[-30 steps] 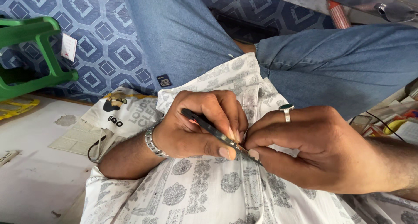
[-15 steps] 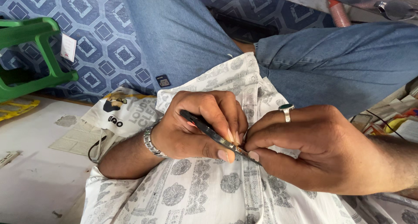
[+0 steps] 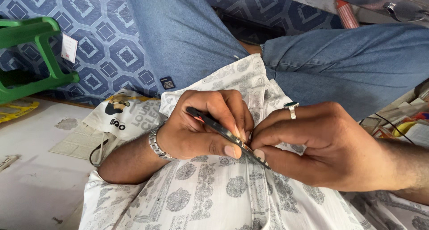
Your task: The person sits on the floor and uses a screwdriver to unscrew and pry off the back cover of a smartphone, then removes the battery from the phone body. They then peel the backing off a screen protector and align it onto the phone's display.
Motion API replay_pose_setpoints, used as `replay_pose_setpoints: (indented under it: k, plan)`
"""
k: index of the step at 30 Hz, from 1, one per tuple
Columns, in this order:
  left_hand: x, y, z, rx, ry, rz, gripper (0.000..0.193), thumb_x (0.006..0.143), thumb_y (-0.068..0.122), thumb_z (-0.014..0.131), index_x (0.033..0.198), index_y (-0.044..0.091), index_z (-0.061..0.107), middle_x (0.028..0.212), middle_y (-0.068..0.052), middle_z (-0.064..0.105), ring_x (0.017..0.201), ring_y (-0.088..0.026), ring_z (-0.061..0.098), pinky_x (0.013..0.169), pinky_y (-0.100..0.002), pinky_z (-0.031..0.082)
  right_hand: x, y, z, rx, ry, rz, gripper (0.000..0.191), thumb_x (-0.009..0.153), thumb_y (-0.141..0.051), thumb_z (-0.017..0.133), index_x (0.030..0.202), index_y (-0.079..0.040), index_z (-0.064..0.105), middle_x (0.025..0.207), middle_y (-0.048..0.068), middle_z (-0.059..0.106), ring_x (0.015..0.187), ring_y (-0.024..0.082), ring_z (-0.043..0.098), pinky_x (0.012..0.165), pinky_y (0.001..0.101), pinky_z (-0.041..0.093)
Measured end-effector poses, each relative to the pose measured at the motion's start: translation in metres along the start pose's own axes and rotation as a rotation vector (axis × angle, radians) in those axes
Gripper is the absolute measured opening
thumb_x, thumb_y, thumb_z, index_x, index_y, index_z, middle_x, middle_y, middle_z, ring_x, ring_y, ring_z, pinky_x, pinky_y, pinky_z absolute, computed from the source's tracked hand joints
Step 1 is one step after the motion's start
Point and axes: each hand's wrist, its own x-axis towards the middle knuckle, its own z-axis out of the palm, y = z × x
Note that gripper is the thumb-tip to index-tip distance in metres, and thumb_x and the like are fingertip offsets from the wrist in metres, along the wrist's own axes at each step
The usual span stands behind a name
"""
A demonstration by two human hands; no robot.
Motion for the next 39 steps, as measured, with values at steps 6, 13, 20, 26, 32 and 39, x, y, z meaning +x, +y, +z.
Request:
replay_pose_setpoints:
  k: [6, 13, 20, 26, 32, 39]
  plan:
    - [-0.003, -0.004, -0.003, 0.005, 0.027, -0.01, 0.018, 0.097, -0.003, 0.082, 0.1, 0.003, 0.065, 0.098, -0.013, 0.068, 0.096, -0.021, 0.07, 0.085, -0.033, 0.056, -0.001, 0.008, 0.003, 0.031, 0.013, 0.034, 0.015, 0.091, -0.008, 0.072, 0.106, -0.006, 0.074, 0.096, 0.003, 0.078, 0.082, 0.008, 0.078, 0.068, 0.0221, 0.058]
    - [-0.009, -0.006, -0.007, 0.029, 0.044, 0.006, 0.016, 0.101, -0.001, 0.08, 0.099, 0.001, 0.065, 0.097, -0.012, 0.069, 0.093, -0.019, 0.067, 0.085, -0.033, 0.054, 0.006, 0.011, 0.008, 0.01, 0.006, 0.067, 0.014, 0.091, -0.007, 0.073, 0.104, -0.006, 0.076, 0.093, 0.002, 0.08, 0.079, 0.007, 0.076, 0.066, 0.0214, 0.061]
    - [-0.022, 0.002, -0.009, -0.034, 0.117, -0.005, 0.018, 0.1, 0.006, 0.081, 0.096, 0.001, 0.065, 0.099, -0.01, 0.07, 0.09, -0.014, 0.066, 0.084, -0.03, 0.053, 0.023, 0.003, 0.016, 0.032, 0.017, 0.115, 0.013, 0.087, -0.002, 0.076, 0.1, -0.002, 0.077, 0.091, 0.003, 0.078, 0.073, 0.007, 0.072, 0.06, 0.0212, 0.053]
    - [-0.041, 0.011, -0.014, -0.06, 0.177, 0.011, 0.023, 0.098, 0.011, 0.086, 0.095, 0.001, 0.066, 0.094, -0.005, 0.067, 0.088, -0.011, 0.063, 0.083, -0.026, 0.051, 0.032, 0.002, 0.034, 0.055, 0.063, 0.241, 0.013, 0.083, 0.007, 0.072, 0.094, 0.002, 0.077, 0.086, 0.006, 0.079, 0.066, 0.006, 0.065, 0.054, 0.0212, 0.045]
    - [-0.046, 0.016, -0.013, -0.101, 0.23, -0.033, 0.026, 0.09, 0.016, 0.087, 0.103, 0.003, 0.068, 0.096, -0.002, 0.068, 0.091, -0.01, 0.064, 0.083, -0.027, 0.053, 0.036, 0.0, 0.041, 0.107, 0.103, 0.293, 0.013, 0.083, 0.009, 0.073, 0.095, 0.006, 0.077, 0.095, 0.011, 0.079, 0.063, 0.004, 0.062, 0.05, 0.0201, 0.043]
    - [-0.057, 0.023, -0.014, -0.143, 0.223, -0.004, 0.026, 0.09, 0.016, 0.088, 0.101, 0.004, 0.067, 0.093, -0.001, 0.068, 0.088, -0.009, 0.065, 0.082, -0.026, 0.054, 0.037, 0.003, 0.053, 0.109, 0.117, 0.246, 0.011, 0.084, 0.012, 0.073, 0.094, 0.008, 0.075, 0.094, 0.013, 0.076, 0.068, 0.005, 0.062, 0.053, 0.0204, 0.041]
